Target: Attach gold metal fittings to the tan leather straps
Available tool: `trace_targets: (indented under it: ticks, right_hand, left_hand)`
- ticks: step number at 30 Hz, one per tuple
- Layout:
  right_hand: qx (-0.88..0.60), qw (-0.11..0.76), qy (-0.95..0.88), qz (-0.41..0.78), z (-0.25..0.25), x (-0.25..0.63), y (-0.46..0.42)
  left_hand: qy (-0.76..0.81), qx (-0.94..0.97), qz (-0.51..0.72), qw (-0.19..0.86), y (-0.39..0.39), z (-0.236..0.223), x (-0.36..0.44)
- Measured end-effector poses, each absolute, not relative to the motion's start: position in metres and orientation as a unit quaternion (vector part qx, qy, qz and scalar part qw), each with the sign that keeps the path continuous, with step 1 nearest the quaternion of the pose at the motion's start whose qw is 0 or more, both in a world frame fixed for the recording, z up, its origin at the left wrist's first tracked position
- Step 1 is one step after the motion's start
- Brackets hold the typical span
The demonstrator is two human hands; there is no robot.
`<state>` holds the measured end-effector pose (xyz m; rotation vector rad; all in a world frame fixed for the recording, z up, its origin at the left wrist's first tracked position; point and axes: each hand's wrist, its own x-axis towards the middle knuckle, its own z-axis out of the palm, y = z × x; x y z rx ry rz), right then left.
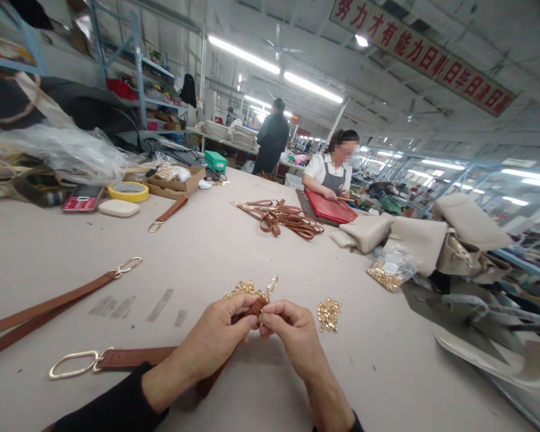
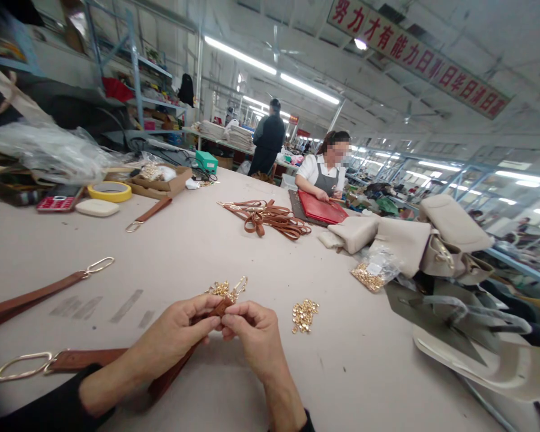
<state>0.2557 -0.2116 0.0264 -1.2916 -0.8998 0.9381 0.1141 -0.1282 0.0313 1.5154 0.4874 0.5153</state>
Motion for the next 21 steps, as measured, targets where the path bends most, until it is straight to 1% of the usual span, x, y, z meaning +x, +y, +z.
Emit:
trace_targets:
  ticks: [4, 9, 16, 21]
  right_hand:
    - [-0.567, 0.606, -0.407, 0.383, 0.0256, 0.257, -0.2112]
    - [-0.561, 0.606, -0.411, 0.386, 0.0253, 0.2564, -0.2102]
    - [-0.54, 0.631, -0.403, 0.384, 0.0195, 0.2531, -0.2091]
    - [-0.537, 0.641, -0.402, 0.373, 0.0182, 0.2487, -0.2103]
  left_hand:
    - [0.23, 0.693, 0.225, 0.645, -0.1305, 0.0312, 0.1131]
    - [0.24, 0.72, 0.225, 0.611, -0.1313, 0.0323, 0.1121]
    - [0.237, 0.814, 0.262, 0.461, -0.1283, 0.0295, 0.1091]
    - [0.249, 0.818, 0.264, 0.446, -0.1288, 0.026, 0.1117]
